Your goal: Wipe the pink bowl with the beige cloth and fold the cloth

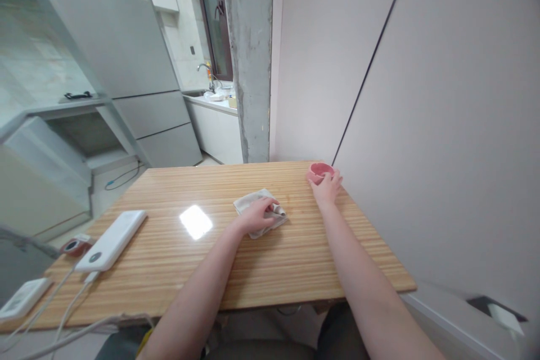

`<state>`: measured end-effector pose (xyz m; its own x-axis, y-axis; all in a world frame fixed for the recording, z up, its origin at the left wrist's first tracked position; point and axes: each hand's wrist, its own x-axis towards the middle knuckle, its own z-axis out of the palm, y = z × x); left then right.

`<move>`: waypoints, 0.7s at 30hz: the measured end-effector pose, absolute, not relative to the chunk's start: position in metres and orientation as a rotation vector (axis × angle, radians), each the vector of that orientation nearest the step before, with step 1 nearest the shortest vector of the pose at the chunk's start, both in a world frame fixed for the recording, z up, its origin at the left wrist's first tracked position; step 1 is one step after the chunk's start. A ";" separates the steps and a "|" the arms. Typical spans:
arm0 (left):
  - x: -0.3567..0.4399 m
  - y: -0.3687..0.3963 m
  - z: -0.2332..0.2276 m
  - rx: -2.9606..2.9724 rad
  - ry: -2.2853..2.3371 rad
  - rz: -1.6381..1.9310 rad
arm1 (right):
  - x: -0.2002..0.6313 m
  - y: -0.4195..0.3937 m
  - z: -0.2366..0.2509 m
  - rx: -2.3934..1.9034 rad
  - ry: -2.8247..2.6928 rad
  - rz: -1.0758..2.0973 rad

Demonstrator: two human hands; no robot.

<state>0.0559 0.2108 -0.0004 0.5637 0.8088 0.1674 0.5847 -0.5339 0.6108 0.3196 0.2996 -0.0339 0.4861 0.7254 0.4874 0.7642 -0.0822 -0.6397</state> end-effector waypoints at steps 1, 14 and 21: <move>0.055 0.211 0.000 2.270 1.118 0.627 | 0.314 0.297 -0.029 -1.812 -1.264 -0.074; 0.048 0.223 0.012 1.583 1.330 1.283 | 0.225 0.255 -0.016 -1.385 -1.986 0.791; -0.014 0.246 0.026 0.859 1.121 1.637 | 0.249 0.268 -0.009 -1.193 -1.701 1.420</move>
<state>-0.0136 0.2458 0.0265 -0.3114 0.9495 0.0378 -0.3081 -0.1385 0.9412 0.2492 0.2678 -0.0085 -0.4039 0.9105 -0.0890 0.2504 0.0165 -0.9680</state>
